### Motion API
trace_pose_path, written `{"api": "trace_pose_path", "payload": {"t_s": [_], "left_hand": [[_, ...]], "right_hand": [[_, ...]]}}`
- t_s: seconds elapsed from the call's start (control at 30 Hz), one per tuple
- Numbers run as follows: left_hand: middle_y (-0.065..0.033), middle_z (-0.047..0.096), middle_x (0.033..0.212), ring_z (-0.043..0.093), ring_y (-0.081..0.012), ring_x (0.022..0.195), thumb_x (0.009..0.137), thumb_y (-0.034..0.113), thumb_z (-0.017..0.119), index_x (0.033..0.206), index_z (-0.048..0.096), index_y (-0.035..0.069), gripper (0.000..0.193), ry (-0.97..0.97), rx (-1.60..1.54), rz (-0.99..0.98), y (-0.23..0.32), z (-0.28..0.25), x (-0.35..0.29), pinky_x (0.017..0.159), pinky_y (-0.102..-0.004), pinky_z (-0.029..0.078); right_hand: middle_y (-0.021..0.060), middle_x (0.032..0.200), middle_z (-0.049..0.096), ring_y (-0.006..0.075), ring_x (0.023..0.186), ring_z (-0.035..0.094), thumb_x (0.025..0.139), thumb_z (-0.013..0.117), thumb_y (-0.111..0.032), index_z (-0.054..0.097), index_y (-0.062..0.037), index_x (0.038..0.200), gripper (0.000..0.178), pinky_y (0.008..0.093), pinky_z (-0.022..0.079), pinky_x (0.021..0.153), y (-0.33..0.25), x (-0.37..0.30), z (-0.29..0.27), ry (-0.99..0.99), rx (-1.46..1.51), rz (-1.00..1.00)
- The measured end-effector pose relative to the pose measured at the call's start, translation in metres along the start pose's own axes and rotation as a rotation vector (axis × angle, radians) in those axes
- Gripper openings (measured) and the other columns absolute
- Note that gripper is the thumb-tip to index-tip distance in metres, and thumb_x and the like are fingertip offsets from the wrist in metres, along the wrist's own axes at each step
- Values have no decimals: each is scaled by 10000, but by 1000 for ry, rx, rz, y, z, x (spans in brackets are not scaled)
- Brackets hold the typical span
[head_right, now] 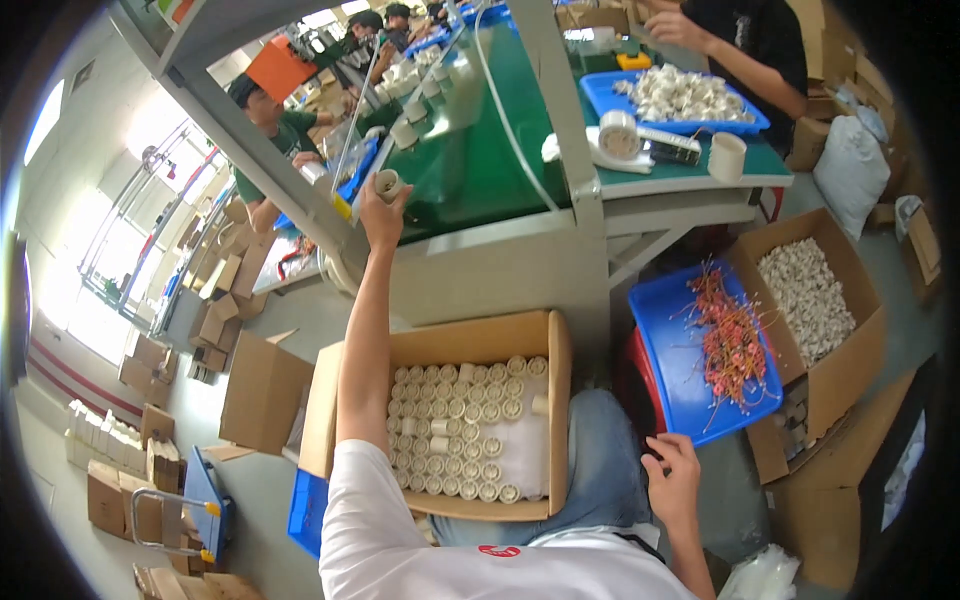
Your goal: The person assembles small electronic components by hand, inserting wires into plastic housings.
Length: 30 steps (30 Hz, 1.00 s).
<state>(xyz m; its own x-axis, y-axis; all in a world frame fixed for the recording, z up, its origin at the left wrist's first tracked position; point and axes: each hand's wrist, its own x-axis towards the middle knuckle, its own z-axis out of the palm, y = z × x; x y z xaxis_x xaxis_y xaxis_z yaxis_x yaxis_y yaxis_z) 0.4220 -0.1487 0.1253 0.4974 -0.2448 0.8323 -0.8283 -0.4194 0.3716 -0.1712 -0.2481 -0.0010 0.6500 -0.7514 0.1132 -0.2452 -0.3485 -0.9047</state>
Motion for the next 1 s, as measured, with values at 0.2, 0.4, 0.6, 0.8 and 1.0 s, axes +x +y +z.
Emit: {"api": "trace_pose_path", "payload": {"t_s": [0.2, 0.4, 0.6, 0.8, 1.0], "left_hand": [[-253, 502, 1347, 458, -463, 1240, 812, 276, 780, 1337, 459, -28, 686, 101, 572, 7, -53, 8, 10, 1033, -524, 371], [-215, 538, 1256, 473, -422, 1183, 818, 67, 704, 1279, 490, -2, 513, 175, 89, 327, 36, 31, -160, 989, -553, 360], [-205, 418, 1385, 434, -414, 1242, 768, 145, 714, 1346, 445, 55, 644, -973, 109, 59, 67, 45, -439, 995, -565, 385], [-157, 466, 1339, 480, -344, 1195, 763, 139, 708, 1323, 465, 57, 616, -1130, 344, 161, 56, 42, -517, 947, -525, 417], [-136, 554, 1206, 569, -316, 1086, 811, 123, 656, 1180, 521, 44, 401, -1218, 419, 103, 50, 45, -523, 930, -499, 433]], "right_hand": [[143, 1072, 641, 234, 835, 650, 801, 697, -10, 718, -9, 1060, 260, 298, 533, 673, -5, 14, -20, 64, -53, 81], [144, 984, 654, 248, 787, 638, 827, 681, -29, 712, -4, 1047, 224, 312, 516, 658, 23, 57, -28, 210, -171, 19], [194, 930, 672, 361, 853, 650, 856, 637, -78, 716, 5, 975, 165, 444, 510, 750, 73, 161, -24, 286, -418, -131], [242, 1018, 663, 410, 915, 673, 818, 635, -109, 710, 2, 881, 148, 510, 543, 775, 92, 208, -22, 48, -835, 63], [208, 1092, 621, 420, 921, 658, 796, 649, -58, 693, 1, 862, 99, 510, 534, 792, 83, 198, -10, 70, -942, 89]]}}
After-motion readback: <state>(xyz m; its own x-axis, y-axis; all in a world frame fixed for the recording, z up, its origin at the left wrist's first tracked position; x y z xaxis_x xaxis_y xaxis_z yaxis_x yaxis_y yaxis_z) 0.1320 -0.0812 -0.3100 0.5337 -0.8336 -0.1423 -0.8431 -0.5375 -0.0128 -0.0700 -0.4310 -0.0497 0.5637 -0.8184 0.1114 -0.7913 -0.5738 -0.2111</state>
